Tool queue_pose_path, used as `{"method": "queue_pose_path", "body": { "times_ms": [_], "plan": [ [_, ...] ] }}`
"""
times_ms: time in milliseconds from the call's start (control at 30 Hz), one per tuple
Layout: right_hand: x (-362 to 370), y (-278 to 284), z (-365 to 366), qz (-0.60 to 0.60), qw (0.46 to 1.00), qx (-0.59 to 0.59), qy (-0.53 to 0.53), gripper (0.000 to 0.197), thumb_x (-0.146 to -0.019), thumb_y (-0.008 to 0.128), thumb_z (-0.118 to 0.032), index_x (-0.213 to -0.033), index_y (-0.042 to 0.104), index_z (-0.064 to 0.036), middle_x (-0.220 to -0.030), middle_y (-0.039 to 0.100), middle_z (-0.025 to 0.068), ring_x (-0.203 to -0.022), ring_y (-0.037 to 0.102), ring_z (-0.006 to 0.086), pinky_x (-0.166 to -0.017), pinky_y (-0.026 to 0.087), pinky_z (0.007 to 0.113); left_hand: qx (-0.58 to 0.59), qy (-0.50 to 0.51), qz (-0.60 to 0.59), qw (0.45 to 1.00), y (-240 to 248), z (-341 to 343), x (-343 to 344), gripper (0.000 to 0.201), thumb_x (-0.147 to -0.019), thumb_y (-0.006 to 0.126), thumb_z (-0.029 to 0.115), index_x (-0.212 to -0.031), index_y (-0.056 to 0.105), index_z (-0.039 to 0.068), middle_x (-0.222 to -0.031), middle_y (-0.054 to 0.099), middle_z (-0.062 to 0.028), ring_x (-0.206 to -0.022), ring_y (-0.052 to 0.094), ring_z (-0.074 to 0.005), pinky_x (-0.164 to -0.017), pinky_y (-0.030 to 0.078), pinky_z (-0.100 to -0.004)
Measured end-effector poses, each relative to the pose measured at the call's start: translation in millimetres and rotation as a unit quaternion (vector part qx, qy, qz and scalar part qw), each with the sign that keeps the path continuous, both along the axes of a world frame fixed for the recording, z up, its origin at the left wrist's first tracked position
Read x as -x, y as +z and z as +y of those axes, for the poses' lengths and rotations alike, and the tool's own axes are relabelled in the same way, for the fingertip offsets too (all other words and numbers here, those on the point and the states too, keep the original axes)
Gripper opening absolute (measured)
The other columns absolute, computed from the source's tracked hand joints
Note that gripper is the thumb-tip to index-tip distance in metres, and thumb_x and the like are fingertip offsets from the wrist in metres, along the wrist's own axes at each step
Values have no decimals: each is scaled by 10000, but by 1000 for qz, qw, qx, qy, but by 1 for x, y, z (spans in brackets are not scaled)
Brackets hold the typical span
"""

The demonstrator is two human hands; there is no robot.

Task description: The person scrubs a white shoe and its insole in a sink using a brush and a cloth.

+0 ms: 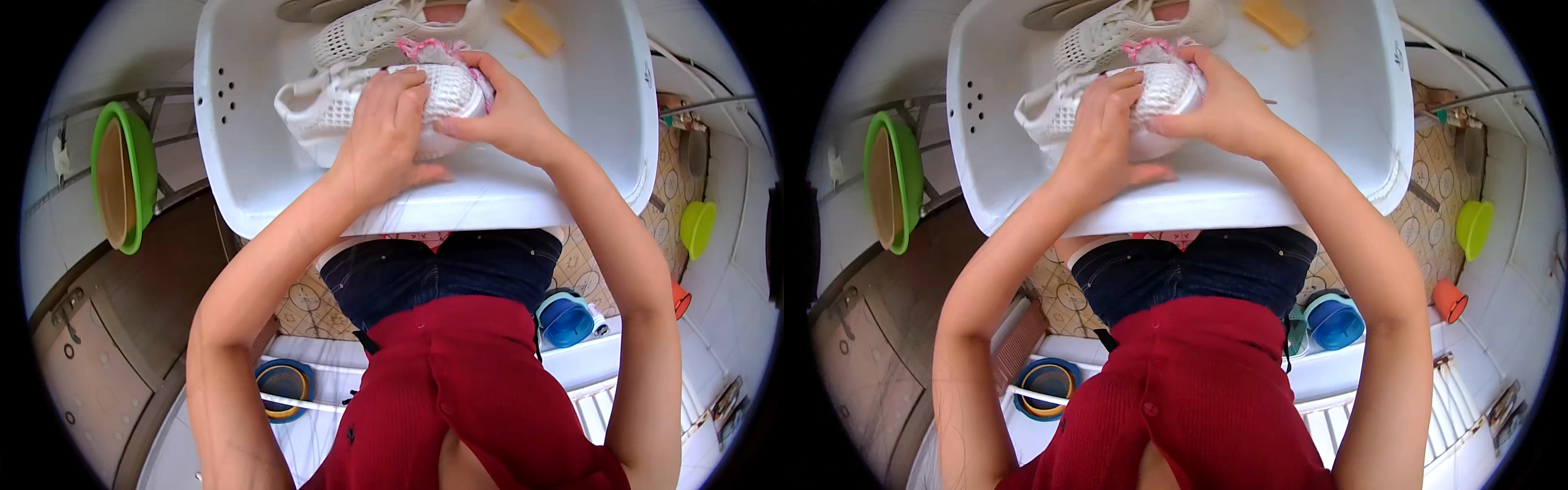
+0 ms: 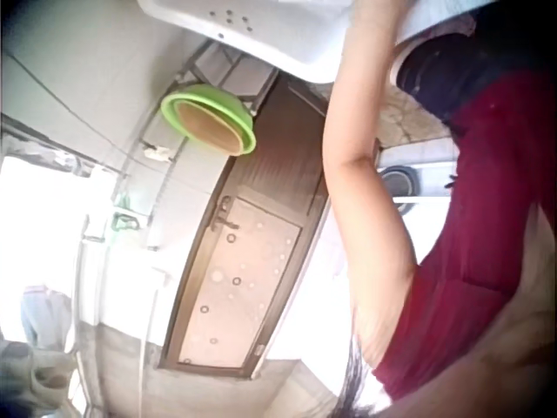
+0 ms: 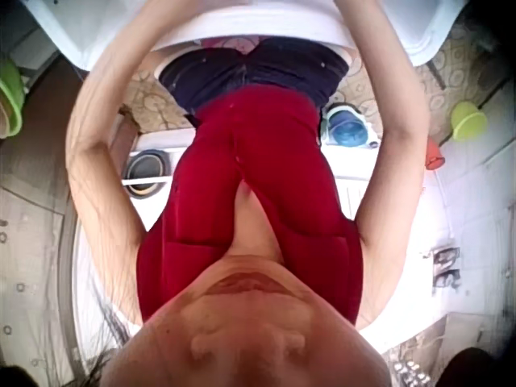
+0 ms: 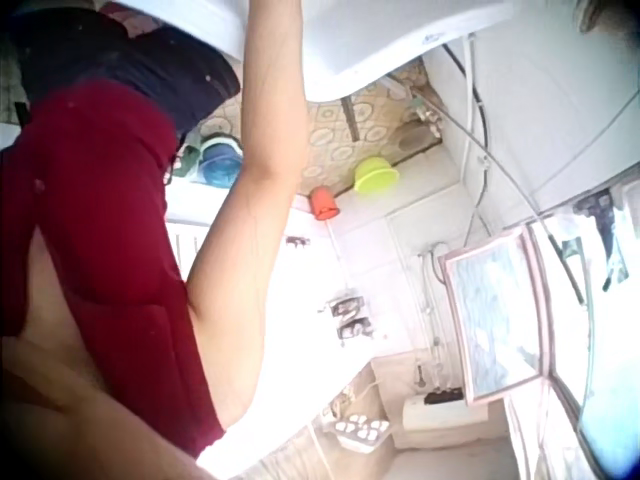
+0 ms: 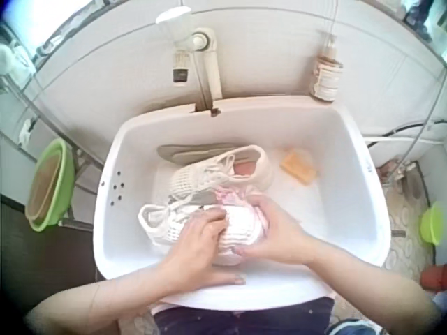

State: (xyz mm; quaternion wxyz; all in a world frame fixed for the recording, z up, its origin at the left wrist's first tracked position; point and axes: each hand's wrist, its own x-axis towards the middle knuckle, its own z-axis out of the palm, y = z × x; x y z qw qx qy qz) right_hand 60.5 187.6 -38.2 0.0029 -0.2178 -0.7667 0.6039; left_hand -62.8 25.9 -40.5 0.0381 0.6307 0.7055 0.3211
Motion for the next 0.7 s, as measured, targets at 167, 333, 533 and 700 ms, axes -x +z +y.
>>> {"method": "queue_pose_path", "body": {
  "times_ms": [167, 333, 533, 700],
  "plan": [
    [4, -5, 1, 100, 987, -101, 69, 726, -624, 754, -156, -1274, 456, -33, -1215, 487, 155, -1127, 505, 280, -945, 420, 339, 65, 237, -8, 969, 15, -26, 18, 810, -614, 823, 398, -1183, 450, -41, -1151, 509, -196, -1051, 489, -344, -935, 384, -433],
    [14, -14, -6, 163, 968, -145, 122, 723, -608, 752, -88, -1273, 469, -86, -1203, 483, 135, -1140, 485, 307, -970, 408, 349, 253, 293, -167, 907, 17, -48, 32, 781, -586, 831, 429, -1138, 521, -28, -1162, 521, -186, -1045, 500, -328, -921, 386, -421],
    [21, -23, -7, 126, 976, -152, 92, 712, -585, 776, -53, -1239, 496, -99, -1193, 484, 138, -1126, 492, 318, -952, 424, 363, 118, 104, 123, 980, -6, -28, 24, 892, -531, 843, 356, -1262, 458, 19, -1089, 568, -161, -1069, 520, -329, -927, 401, -421],
    [23, -50, -8, 35, 964, -257, 64, 626, -583, 801, -72, -1157, 552, -80, -1100, 539, 137, -1044, 523, 337, -893, 444, 397, 275, 83, 101, 953, -31, -6, 36, 920, -529, 845, 355, -1276, 436, 7, -1113, 564, -172, -1056, 537, -330, -869, 454, -413]
  ]
}}
